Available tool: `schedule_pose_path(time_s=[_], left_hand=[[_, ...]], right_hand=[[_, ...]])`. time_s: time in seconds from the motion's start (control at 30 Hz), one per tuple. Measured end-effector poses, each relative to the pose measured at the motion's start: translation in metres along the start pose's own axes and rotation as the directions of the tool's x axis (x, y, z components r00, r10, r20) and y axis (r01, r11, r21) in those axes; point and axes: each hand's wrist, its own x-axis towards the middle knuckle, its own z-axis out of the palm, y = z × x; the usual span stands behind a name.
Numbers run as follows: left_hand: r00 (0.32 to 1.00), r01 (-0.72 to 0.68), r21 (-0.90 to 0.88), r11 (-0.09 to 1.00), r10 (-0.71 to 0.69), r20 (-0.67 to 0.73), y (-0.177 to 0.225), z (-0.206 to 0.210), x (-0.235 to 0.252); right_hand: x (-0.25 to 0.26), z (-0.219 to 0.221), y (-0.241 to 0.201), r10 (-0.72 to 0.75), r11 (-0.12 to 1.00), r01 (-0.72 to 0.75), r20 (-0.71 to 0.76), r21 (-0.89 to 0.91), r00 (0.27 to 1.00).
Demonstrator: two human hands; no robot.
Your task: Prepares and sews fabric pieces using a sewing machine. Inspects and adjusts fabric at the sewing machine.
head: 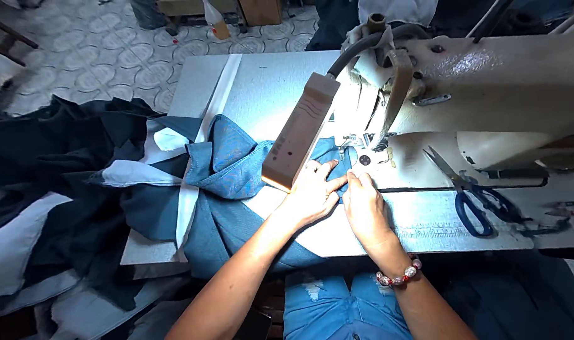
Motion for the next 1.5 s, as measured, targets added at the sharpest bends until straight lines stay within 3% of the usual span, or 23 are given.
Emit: schedule_pose_path(time_s=[0.4,0.63,0.77,0.83,0.97,1.03,1.13,1.27,1.3,1.33,1.37,1.43,1.47,1.5], left_hand=[[0.992,-0.08,-0.01,0.997,0.078,-0.097,-0.018,0.005,0.003],[0.984,-0.106,-0.018,0.994,0.102,-0.144,-0.018,0.003,0.004],[0.979,-0.02,0.034,0.999,0.027,-0.203,-0.007,0.003,-0.018],[0.967,0.082,-0.093,0.992,-0.101,-0.234,-0.004,0.006,-0.022],[0.901,0.235,-0.354,0.906,-0.339,-0.271,0.001,0.004,-0.017],[0.878,0.256,-0.37,0.893,-0.375,-0.297,0.006,0.005,-0.016],[0.856,0.266,-0.342,0.901,-0.383,-0.346,0.022,0.008,-0.019],[0.858,0.237,-0.265,0.935,-0.329,-0.394,0.039,0.019,-0.026],[0.873,0.228,-0.216,0.949,-0.298,-0.386,0.041,0.021,-0.027],[0.887,0.211,-0.146,0.967,-0.252,-0.387,0.041,0.022,-0.026],[0.896,0.188,-0.067,0.98,-0.199,-0.397,0.04,0.023,-0.024],[0.898,0.119,0.097,0.988,-0.065,-0.434,0.034,0.021,-0.018],[0.889,0.065,0.166,0.984,0.018,-0.457,0.029,0.021,-0.013],[0.884,0.011,0.209,0.978,0.088,-0.46,0.024,0.019,-0.01]], right_hand=[[0.015,-0.004,-0.006,-0.007,0.999,0.003,0.089,0.039,0.996],[0.021,-0.008,0.013,-0.14,0.972,0.136,0.007,0.191,0.99],[0.003,0.0,0.048,-0.187,0.921,0.257,-0.246,0.293,0.951],[-0.009,0.008,0.054,-0.196,0.918,0.29,-0.326,0.271,0.925],[-0.008,0.019,0.048,-0.219,0.931,0.302,-0.35,0.204,0.911],[-0.003,0.022,0.04,-0.183,0.939,0.265,-0.333,0.219,0.925],[0.002,0.02,0.028,-0.081,0.895,0.188,-0.268,0.404,0.96],[0.004,0.013,0.017,0.017,0.756,0.142,-0.237,0.639,0.971],[0.002,0.009,0.015,0.074,0.674,0.084,-0.18,0.734,0.981],[-0.003,0.004,0.011,0.146,0.525,-0.022,-0.065,0.851,0.987],[-0.008,-0.003,0.006,0.235,0.307,-0.194,0.123,0.932,0.964],[-0.019,-0.015,-0.002,0.296,-0.079,-0.468,0.469,0.88,0.832],[-0.023,-0.019,-0.003,0.291,-0.177,-0.513,0.542,0.84,0.788],[-0.027,-0.022,-0.002,0.282,-0.191,-0.521,0.555,0.832,0.783]])
